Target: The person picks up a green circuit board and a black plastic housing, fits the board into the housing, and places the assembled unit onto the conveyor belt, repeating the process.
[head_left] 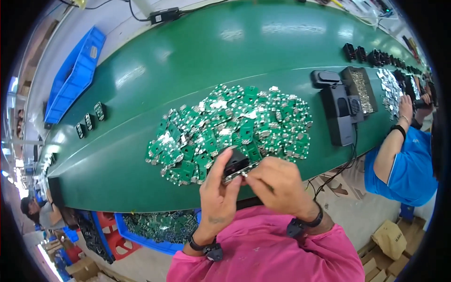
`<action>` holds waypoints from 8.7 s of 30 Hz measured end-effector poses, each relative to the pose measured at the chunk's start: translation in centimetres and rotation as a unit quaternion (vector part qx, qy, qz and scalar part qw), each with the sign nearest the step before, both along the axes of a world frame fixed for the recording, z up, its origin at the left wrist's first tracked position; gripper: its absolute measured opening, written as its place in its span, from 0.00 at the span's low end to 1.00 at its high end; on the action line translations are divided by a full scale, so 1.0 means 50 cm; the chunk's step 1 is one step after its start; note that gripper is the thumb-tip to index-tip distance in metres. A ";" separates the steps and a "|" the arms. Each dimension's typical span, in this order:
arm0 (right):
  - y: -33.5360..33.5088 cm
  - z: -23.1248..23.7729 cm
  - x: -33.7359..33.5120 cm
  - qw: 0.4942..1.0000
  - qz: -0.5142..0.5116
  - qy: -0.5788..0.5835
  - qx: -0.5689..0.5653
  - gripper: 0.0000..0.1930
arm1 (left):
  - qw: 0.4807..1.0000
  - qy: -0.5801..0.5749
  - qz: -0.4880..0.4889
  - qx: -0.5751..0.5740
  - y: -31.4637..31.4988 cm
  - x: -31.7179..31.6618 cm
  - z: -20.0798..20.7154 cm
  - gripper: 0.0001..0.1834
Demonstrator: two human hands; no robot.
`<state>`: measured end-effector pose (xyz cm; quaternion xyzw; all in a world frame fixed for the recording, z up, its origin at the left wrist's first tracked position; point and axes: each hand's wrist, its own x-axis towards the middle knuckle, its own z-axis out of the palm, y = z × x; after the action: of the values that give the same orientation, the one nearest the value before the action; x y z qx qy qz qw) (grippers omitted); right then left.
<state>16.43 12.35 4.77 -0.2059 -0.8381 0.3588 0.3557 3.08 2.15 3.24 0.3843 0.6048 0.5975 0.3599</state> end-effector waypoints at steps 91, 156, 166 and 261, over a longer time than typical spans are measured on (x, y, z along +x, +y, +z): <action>-0.019 -0.039 -0.058 0.952 -0.031 0.026 -0.304 0.18 | 0.998 -0.047 0.037 0.009 0.026 -0.006 -0.028 0.14; -0.052 -0.003 -0.137 0.980 -0.025 0.054 -0.188 0.22 | 0.898 0.387 0.205 0.032 -0.017 -0.044 -0.016 0.37; -0.061 0.002 -0.064 0.977 -0.043 0.051 -0.201 0.17 | 0.991 0.111 0.024 0.076 0.001 -0.031 -0.001 0.24; 0.187 0.042 0.000 0.970 -0.221 -0.091 0.051 0.07 | 0.758 0.572 0.278 -0.146 0.023 -0.726 -0.101 0.41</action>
<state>16.42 21.71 6.87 -0.3993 -0.8179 0.2075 0.3585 -33.23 3.29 -1.81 0.4129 0.8579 0.2448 -0.1832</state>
